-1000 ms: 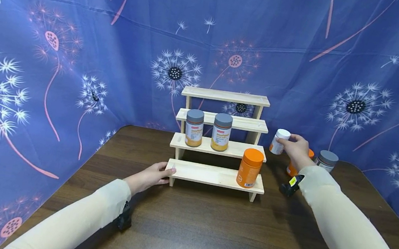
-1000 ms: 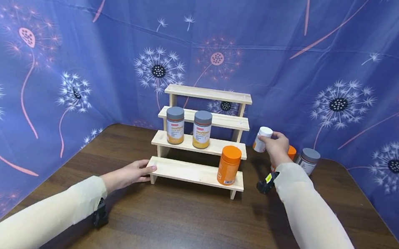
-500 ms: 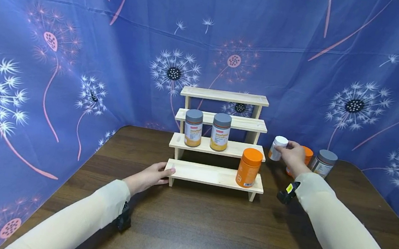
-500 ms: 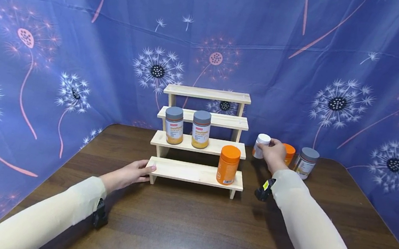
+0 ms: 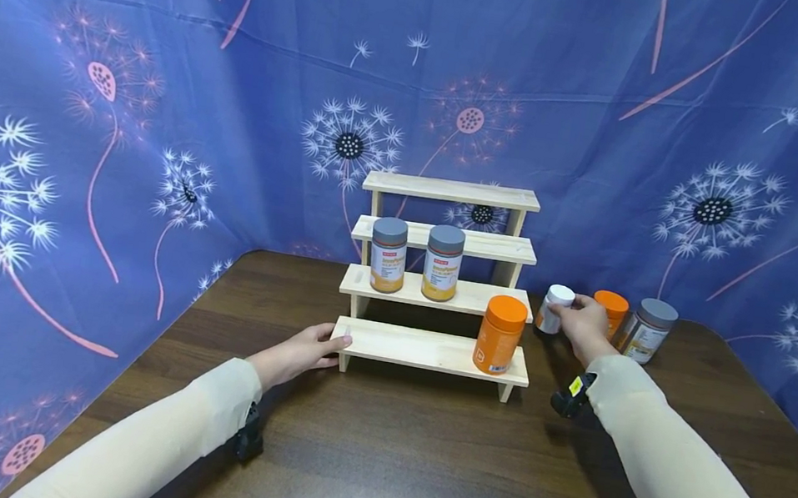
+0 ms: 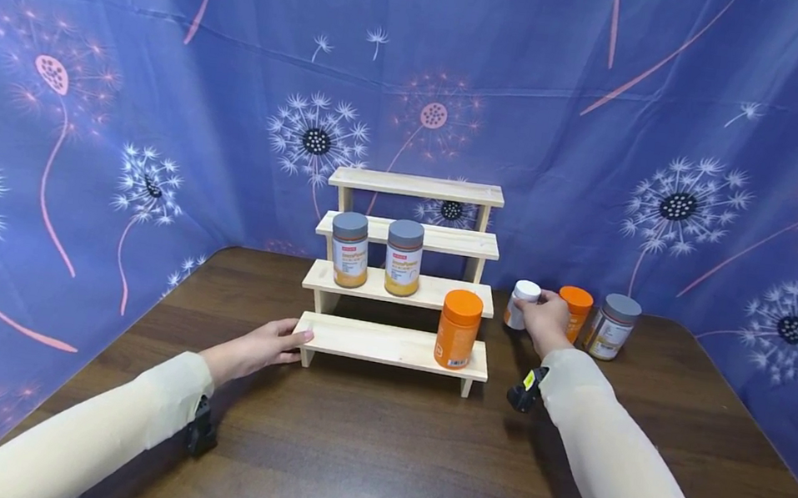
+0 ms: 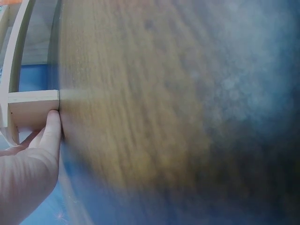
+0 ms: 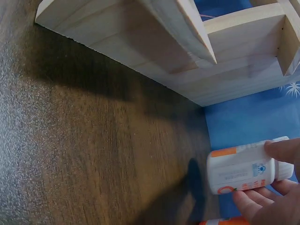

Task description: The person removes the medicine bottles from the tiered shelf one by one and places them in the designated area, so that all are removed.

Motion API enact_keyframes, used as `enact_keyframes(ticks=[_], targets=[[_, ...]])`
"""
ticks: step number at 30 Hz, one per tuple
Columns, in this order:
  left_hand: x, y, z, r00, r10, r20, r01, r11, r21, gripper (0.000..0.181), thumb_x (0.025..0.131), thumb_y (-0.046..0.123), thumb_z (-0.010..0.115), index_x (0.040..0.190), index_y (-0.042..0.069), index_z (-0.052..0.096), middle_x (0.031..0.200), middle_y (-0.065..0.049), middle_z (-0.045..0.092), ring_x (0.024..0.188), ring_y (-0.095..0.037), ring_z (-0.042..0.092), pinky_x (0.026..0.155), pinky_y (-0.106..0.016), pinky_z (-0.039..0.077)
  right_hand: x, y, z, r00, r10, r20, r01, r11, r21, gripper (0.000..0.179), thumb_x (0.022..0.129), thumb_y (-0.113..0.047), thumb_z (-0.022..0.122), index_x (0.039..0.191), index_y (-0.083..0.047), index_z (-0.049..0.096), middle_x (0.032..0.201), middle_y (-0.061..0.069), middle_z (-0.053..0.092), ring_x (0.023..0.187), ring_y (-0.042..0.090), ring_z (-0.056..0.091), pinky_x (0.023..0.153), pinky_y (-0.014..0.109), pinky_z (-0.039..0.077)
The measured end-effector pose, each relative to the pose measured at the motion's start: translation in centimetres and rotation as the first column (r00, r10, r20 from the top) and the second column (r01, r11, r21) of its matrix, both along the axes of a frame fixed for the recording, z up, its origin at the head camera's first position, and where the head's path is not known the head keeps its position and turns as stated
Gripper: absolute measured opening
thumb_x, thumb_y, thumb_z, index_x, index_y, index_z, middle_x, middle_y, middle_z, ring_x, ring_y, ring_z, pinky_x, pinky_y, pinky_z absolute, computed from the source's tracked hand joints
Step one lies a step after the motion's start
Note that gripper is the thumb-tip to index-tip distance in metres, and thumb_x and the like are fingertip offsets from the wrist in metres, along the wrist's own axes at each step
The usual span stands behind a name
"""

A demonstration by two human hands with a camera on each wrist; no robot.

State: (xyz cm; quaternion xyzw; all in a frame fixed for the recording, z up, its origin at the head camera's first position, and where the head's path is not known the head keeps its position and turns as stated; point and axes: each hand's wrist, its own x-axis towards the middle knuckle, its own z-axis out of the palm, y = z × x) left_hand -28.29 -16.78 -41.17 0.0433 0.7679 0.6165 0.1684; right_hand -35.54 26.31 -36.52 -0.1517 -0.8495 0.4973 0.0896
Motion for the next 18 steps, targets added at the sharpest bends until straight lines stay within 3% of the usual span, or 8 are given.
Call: enact_keyframes(ticks=[6,18], targets=[[0.0,0.0,-0.1,1.000,0.002,0.001,-0.002,1.000,0.003,0.060,0.103,0.022,0.050,0.147,-0.010,0.025,0.146,-0.030,0.037,0.134,-0.038,0.042,0.111,-0.046,0.043,0.0,0.2,-0.6,0.998,0.031,0.051,-0.032,0.999,0.018,0.056,0.096,-0.015,0.058,0.141,0.011,0.038,0.142,0.032,0.042,0.128,0.044,0.044,0.110,0.053,0.042],[0.0,0.1,0.1,1.000,0.016,0.011,-0.016,1.000,-0.003,0.059,0.102,0.022,0.050,0.147,-0.008,0.026,0.147,-0.028,0.037,0.134,-0.037,0.042,0.111,-0.044,0.043,0.1,0.1,-1.2,0.999,0.006,0.035,-0.007,1.000,0.017,0.055,0.094,-0.013,0.059,0.140,0.010,0.039,0.140,0.032,0.044,0.127,0.044,0.045,0.108,0.053,0.044]])
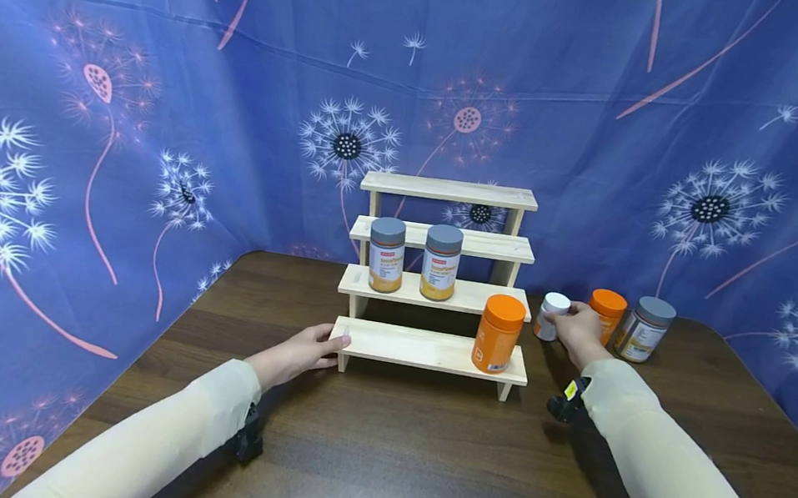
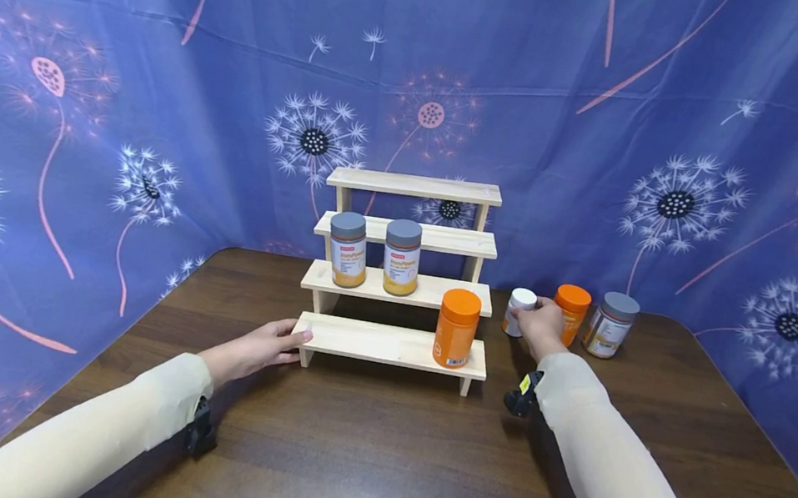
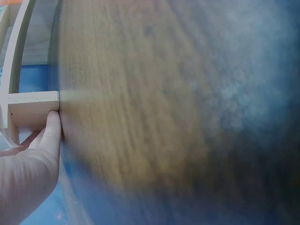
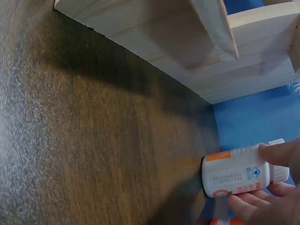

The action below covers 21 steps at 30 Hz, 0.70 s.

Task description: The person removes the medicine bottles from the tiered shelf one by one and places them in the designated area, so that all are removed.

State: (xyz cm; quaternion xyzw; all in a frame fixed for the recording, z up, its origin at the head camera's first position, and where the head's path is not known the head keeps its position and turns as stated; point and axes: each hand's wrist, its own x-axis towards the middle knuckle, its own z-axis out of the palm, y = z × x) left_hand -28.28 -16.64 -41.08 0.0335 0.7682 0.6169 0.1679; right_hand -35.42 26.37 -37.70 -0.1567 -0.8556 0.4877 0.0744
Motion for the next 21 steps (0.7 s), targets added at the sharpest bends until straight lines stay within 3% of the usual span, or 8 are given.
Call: enact_keyframes(ticks=[10,21], targets=[[0.0,0.0,-0.1,1.000,-0.001,-0.005,0.001,1.000,-0.001,0.058,0.102,0.022,0.050,0.146,-0.008,0.028,0.144,-0.028,0.040,0.134,-0.037,0.042,0.111,-0.045,0.044,-0.1,0.2,0.2,1.000,0.014,0.020,-0.014,1.000,-0.011,0.060,0.094,-0.012,0.060,0.144,0.010,0.034,0.144,0.032,0.039,0.130,0.046,0.042,0.110,0.054,0.041],[-0.1,0.1,0.0,1.000,0.000,0.001,0.000,1.000,0.006,0.059,0.102,0.022,0.051,0.147,-0.007,0.026,0.146,-0.028,0.038,0.134,-0.037,0.042,0.111,-0.044,0.043,-0.3,0.4,2.1,1.000,-0.007,0.027,0.009,0.998,-0.059,0.058,0.097,-0.014,0.056,0.148,0.002,0.033,0.150,0.026,0.035,0.136,0.040,0.039,0.113,0.051,0.039]])
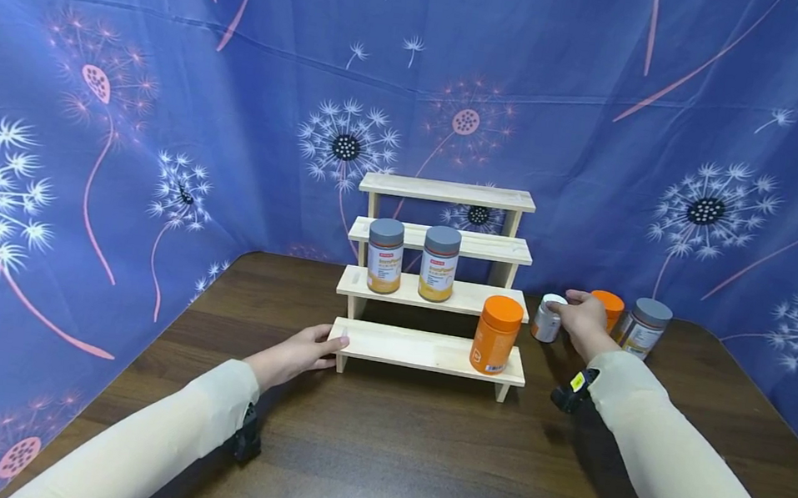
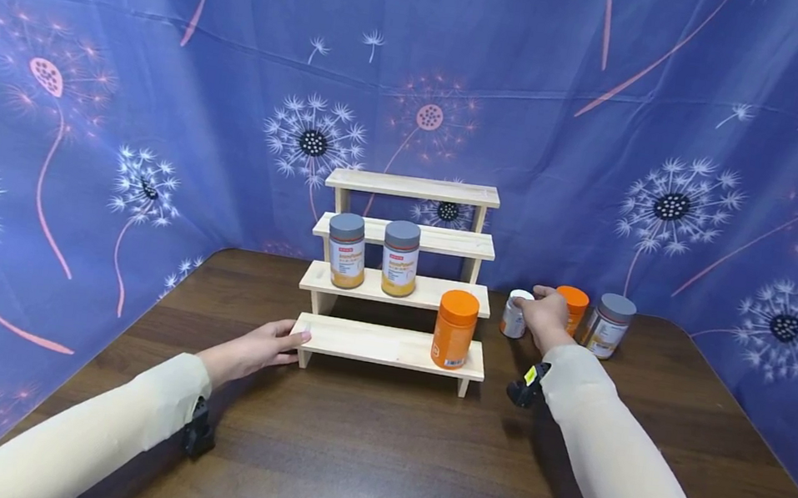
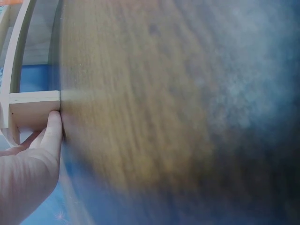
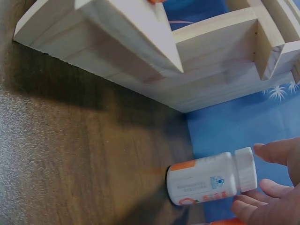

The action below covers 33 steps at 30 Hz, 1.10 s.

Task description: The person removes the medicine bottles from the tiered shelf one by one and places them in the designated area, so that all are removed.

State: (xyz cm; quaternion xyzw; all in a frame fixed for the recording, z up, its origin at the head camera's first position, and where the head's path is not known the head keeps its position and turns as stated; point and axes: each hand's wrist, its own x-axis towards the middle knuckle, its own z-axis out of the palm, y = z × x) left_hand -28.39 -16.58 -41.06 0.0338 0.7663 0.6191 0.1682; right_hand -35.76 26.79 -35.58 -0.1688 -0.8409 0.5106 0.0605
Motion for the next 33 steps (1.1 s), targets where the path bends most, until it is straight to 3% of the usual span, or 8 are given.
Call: enact_keyframes(ticks=[12,27,33], targets=[[0.0,0.0,-0.1,1.000,-0.012,-0.012,0.012,1.000,0.003,0.058,0.103,0.021,0.049,0.147,-0.009,0.026,0.145,-0.029,0.038,0.135,-0.038,0.041,0.111,-0.045,0.043,0.4,0.4,0.6,1.000,0.027,-0.007,-0.027,0.999,0.024,0.059,0.098,-0.021,0.056,0.148,0.000,0.033,0.150,0.024,0.037,0.132,0.040,0.043,0.111,0.050,0.043],[0.0,0.0,0.1,1.000,-0.006,0.005,0.006,1.000,-0.010,0.059,0.102,0.021,0.050,0.148,-0.007,0.025,0.147,-0.028,0.037,0.134,-0.038,0.042,0.111,-0.045,0.044,0.6,-0.2,5.1,0.997,0.031,-0.077,-0.033,0.999,-0.022,0.065,0.095,-0.024,0.062,0.149,-0.002,0.033,0.152,0.019,0.037,0.138,0.037,0.038,0.117,0.049,0.035],[0.1,0.1,0.4,1.000,-0.011,0.002,0.011,1.000,-0.004,0.057,0.103,0.020,0.049,0.147,-0.008,0.026,0.145,-0.028,0.039,0.135,-0.037,0.042,0.111,-0.046,0.043,0.3,-0.4,6.5,0.996,0.018,-0.089,-0.022,0.999,-0.048,0.067,0.092,-0.031,0.067,0.147,-0.006,0.039,0.149,0.016,0.044,0.138,0.034,0.040,0.118,0.053,0.031]])
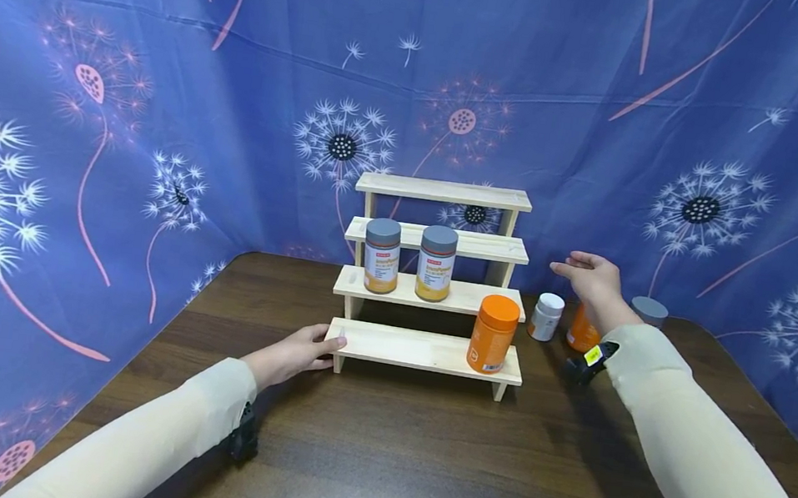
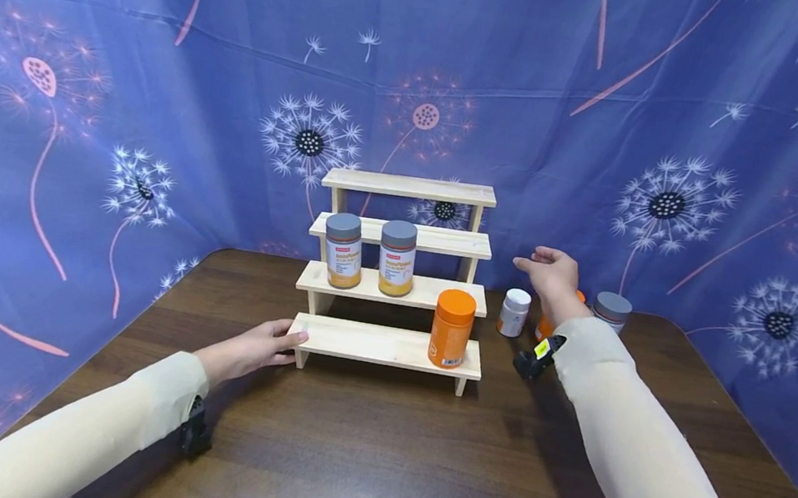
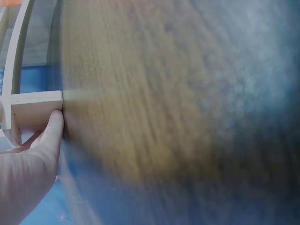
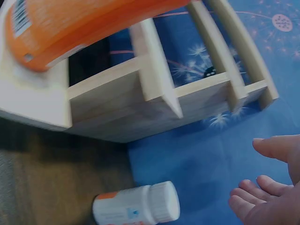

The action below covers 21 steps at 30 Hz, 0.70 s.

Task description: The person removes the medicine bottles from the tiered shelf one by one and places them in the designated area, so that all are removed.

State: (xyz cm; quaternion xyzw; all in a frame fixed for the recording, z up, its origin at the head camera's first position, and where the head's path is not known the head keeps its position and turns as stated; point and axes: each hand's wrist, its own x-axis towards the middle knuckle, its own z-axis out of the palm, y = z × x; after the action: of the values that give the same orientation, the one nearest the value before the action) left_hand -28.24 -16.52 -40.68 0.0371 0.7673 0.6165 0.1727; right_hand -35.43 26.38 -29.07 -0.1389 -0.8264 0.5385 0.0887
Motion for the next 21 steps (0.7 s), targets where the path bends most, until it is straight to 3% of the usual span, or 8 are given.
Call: enact_keyframes(ticks=[7,12,16,21], targets=[[0.0,0.0,-0.1,1.000,0.005,0.003,-0.005,1.000,-0.018,0.059,0.103,0.021,0.049,0.148,-0.007,0.024,0.148,-0.028,0.036,0.135,-0.038,0.040,0.111,-0.046,0.043,0.5,-0.6,1.6,0.999,0.045,-0.030,-0.046,0.999,-0.028,0.069,0.094,-0.031,0.064,0.150,-0.007,0.033,0.152,0.016,0.039,0.141,0.033,0.036,0.120,0.051,0.027],[0.0,0.0,-0.1,1.000,0.000,0.003,0.000,1.000,-0.001,0.057,0.103,0.020,0.049,0.147,-0.008,0.026,0.146,-0.028,0.037,0.135,-0.038,0.041,0.111,-0.046,0.042,0.8,-1.0,2.1,0.995,0.084,-0.047,-0.085,0.996,-0.033,0.070,0.094,-0.030,0.064,0.150,-0.006,0.032,0.152,0.016,0.040,0.139,0.032,0.039,0.120,0.045,0.031],[0.3,-0.1,0.1,0.999,-0.041,-0.028,0.041,0.999,-0.002,0.065,0.101,0.028,0.052,0.145,-0.011,0.026,0.144,-0.031,0.037,0.132,-0.036,0.044,0.109,-0.044,0.045,1.2,-1.5,2.4,0.990,0.119,-0.070,-0.122,0.992,-0.044,0.070,0.094,-0.028,0.064,0.150,-0.004,0.031,0.152,0.018,0.039,0.138,0.032,0.041,0.118,0.041,0.034],[0.3,-0.2,0.2,0.999,-0.033,-0.027,0.033,0.999,-0.007,0.067,0.100,0.031,0.054,0.145,-0.010,0.026,0.145,-0.030,0.037,0.133,-0.035,0.044,0.109,-0.043,0.046,1.8,-2.4,2.9,0.988,0.143,-0.064,-0.147,0.988,-0.054,0.070,0.095,-0.028,0.063,0.151,-0.005,0.029,0.152,0.017,0.039,0.138,0.030,0.041,0.118,0.040,0.034]])
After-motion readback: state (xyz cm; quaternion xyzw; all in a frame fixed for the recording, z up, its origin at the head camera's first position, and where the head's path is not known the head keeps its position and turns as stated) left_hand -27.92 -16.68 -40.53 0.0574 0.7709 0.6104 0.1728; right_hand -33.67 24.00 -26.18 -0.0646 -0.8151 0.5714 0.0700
